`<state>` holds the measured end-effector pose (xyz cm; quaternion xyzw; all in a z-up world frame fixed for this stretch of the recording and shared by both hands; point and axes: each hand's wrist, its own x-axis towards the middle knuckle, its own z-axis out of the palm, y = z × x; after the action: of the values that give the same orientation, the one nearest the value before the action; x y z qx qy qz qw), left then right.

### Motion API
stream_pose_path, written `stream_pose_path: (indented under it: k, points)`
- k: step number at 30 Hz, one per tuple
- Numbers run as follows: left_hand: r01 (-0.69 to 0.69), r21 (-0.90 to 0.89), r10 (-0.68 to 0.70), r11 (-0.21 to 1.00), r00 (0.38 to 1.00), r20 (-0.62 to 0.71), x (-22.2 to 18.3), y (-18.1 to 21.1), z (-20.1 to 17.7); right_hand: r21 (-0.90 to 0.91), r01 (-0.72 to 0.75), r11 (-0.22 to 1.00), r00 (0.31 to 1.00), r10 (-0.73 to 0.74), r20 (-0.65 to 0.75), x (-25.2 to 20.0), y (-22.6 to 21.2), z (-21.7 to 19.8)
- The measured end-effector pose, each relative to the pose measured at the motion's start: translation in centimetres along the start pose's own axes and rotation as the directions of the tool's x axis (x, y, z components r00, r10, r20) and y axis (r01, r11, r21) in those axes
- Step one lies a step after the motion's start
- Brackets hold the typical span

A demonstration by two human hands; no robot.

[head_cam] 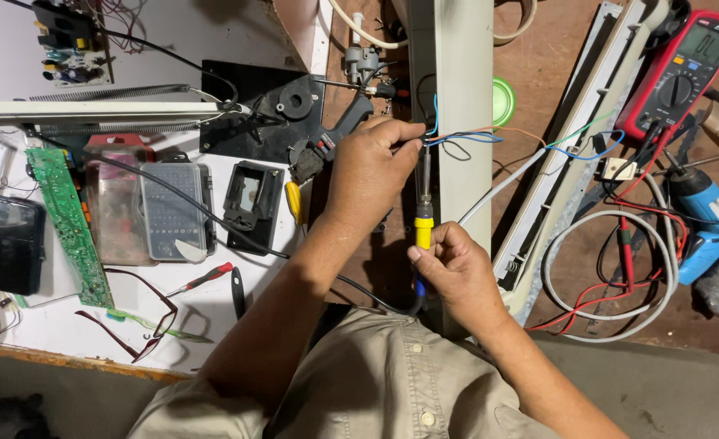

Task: The person repairs an electronic light fixture by soldering wires, using pliers to manipulate cables, and using a screwdriver to reassemble the internal components.

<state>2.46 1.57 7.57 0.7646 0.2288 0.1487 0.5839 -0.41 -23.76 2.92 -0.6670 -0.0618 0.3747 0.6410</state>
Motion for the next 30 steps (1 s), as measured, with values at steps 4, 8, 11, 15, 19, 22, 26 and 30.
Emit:
stream_pose_path:
  k: [4, 8, 11, 15, 19, 22, 26, 30]
  points:
    - [0.056, 0.005, -0.056, 0.998, 0.998, -0.017, 0.2, 1.0, -0.1, 0.009, -0.003, 1.0, 1.0, 0.002, 0.01, 0.1, -0.8, 0.1]
    - [0.238, -0.058, -0.238, 0.97, 0.971, 0.017, 0.5, 1.2, -0.3, 0.013, 0.027, 1.0, 0.999, -0.028, 0.02, 0.4, 0.7, -0.8]
    - [0.384, -0.147, -0.379, 0.912, 0.923, 0.061, 1.0, 0.9, -0.2, 0.043, 0.029, 0.999, 0.998, -0.031, 0.046, 0.2, 1.0, -1.0]
    - [0.516, -0.296, -0.491, 0.804, 0.856, 0.159, 1.4, -0.2, -0.3, 0.072, 0.039, 0.997, 0.998, -0.043, 0.054, -0.3, -0.5, -0.4]
    - [0.588, -0.388, -0.543, 0.71, 0.808, 0.23, 1.7, -1.2, 0.2, 0.077, 0.046, 0.996, 0.998, -0.05, 0.049, -0.4, -2.4, 0.4]
    - [0.633, -0.416, -0.585, 0.652, 0.77, 0.255, 1.9, -1.3, 0.0, 0.065, 0.055, 0.996, 0.997, -0.059, 0.056, -0.3, -1.9, 0.2]
    - [0.679, -0.459, -0.608, 0.573, 0.728, 0.317, 2.0, -1.9, -0.3, 0.082, 0.039, 0.996, 0.997, -0.044, 0.067, -0.2, -2.3, 0.3]
    - [0.697, -0.473, -0.619, 0.54, 0.709, 0.339, 2.0, -1.4, -0.6, 0.093, 0.026, 0.995, 0.996, -0.035, 0.088, -0.5, -3.2, 1.1]
